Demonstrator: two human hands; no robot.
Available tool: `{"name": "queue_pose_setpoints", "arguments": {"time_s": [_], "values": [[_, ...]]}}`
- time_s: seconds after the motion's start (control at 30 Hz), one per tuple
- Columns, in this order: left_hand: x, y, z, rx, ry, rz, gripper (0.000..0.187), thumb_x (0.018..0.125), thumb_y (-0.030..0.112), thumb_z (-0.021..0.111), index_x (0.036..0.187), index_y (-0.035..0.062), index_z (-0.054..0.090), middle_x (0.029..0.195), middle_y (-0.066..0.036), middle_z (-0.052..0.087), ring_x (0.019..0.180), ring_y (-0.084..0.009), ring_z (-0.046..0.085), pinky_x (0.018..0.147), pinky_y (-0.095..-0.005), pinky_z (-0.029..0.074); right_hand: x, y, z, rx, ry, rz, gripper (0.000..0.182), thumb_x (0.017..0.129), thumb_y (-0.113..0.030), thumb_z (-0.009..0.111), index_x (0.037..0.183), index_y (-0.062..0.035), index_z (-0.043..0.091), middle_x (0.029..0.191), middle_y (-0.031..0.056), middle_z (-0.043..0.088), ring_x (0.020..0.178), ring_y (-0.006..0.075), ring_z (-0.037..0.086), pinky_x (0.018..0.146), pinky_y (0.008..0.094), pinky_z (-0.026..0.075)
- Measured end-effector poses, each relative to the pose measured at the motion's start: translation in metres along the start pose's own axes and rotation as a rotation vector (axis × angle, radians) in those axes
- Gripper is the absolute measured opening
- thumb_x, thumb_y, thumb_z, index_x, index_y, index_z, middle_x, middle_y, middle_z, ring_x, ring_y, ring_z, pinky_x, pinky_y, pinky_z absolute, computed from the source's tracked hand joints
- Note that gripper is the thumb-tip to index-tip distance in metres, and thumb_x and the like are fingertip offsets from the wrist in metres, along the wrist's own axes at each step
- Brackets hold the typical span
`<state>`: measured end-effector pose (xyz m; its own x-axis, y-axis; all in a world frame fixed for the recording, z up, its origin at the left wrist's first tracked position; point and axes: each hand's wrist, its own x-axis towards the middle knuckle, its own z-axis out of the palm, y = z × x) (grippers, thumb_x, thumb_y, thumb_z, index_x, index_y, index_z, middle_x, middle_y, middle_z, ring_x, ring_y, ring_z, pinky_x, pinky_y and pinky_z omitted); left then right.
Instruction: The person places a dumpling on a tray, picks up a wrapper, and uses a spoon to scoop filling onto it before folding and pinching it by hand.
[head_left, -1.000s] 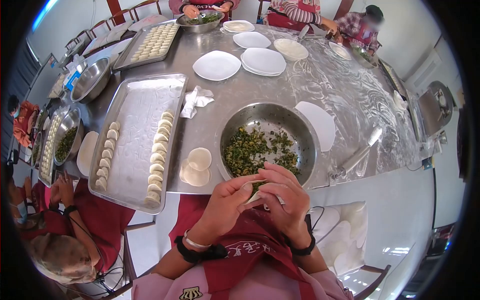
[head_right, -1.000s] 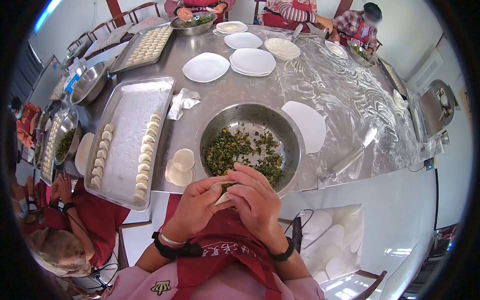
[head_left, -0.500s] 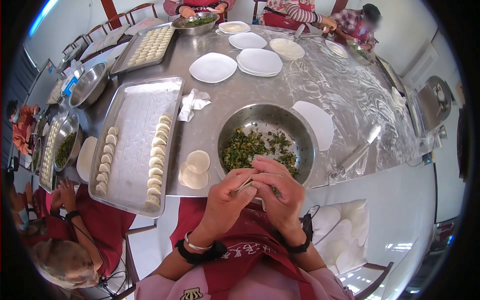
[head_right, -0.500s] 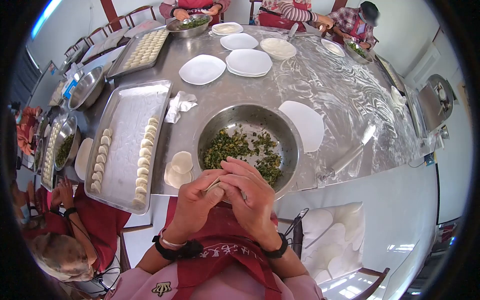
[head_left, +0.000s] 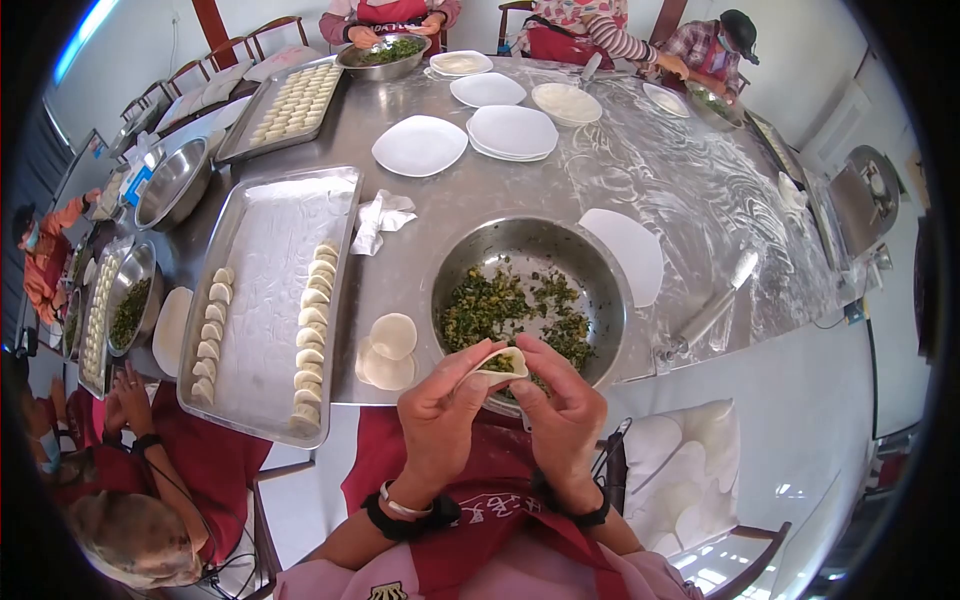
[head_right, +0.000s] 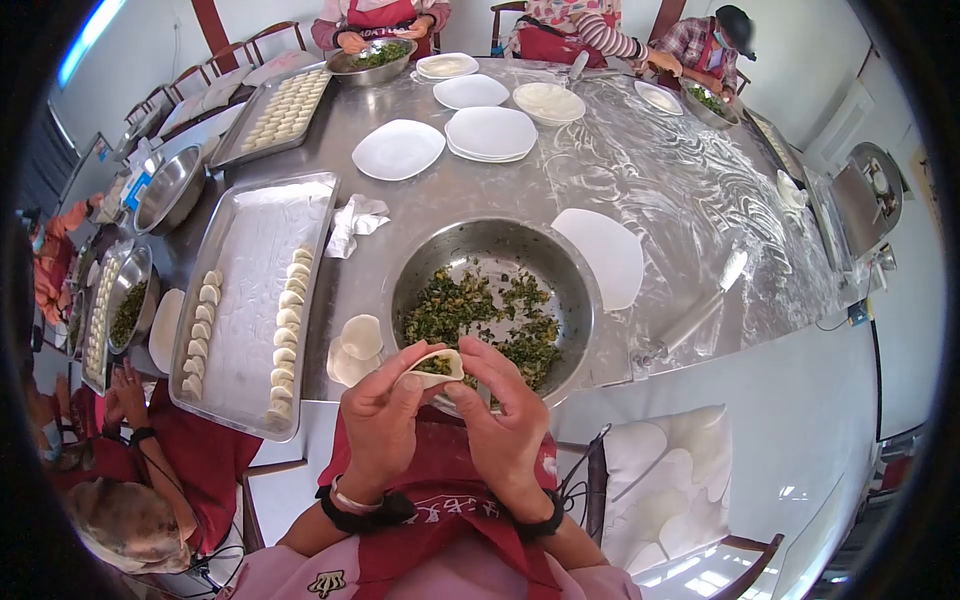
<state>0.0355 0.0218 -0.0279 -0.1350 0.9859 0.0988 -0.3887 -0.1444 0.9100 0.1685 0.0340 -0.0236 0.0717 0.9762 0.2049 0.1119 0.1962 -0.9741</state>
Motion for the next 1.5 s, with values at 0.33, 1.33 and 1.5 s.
{"name": "queue_pose_setpoints", "arguments": {"time_s": [0.33, 1.33, 1.5], "values": [[-0.005, -0.002, 0.002, 0.081, -0.001, -0.014, 0.031, 0.099, 0.000, 0.058, 0.129, -0.0083, 0.060, 0.128, -0.016, 0.063, 0.115, -0.0197, 0.062, 0.098, -0.0312, 0.052, 0.000, -0.001, 0.007, 0.054, 0.064, -0.134, 0.019, 0.083, 0.003, 0.073, 0.102, 0.0023, 0.070, 0.119, 0.0184, 0.070, 0.117, 0.0303, 0.065, 0.101, 0.0386, 0.049], [-0.007, 0.001, -0.006, 0.192, -0.144, 0.025, 0.032, 0.099, -0.003, 0.055, 0.130, -0.0068, 0.059, 0.129, -0.015, 0.061, 0.116, -0.0181, 0.060, 0.097, -0.0280, 0.049, 0.015, 0.001, -0.017, -0.149, -0.171, -0.358, 0.023, 0.082, -0.006, 0.077, 0.104, -0.0012, 0.073, 0.119, 0.0161, 0.070, 0.124, 0.0355, 0.060, 0.100, 0.0410, 0.050], [-0.006, 0.002, -0.011, 0.179, -0.222, -0.021, 0.039, 0.098, -0.002, 0.054, 0.137, -0.0072, 0.053, 0.133, -0.015, 0.059, 0.119, -0.0180, 0.059, 0.100, -0.0288, 0.047, 0.016, -0.006, -0.019, -0.027, -0.275, -0.175, 0.032, 0.084, -0.010, 0.075, 0.115, -0.0018, 0.071, 0.130, 0.0157, 0.065, 0.133, 0.0340, 0.053, 0.104, 0.0412, 0.047]]}}
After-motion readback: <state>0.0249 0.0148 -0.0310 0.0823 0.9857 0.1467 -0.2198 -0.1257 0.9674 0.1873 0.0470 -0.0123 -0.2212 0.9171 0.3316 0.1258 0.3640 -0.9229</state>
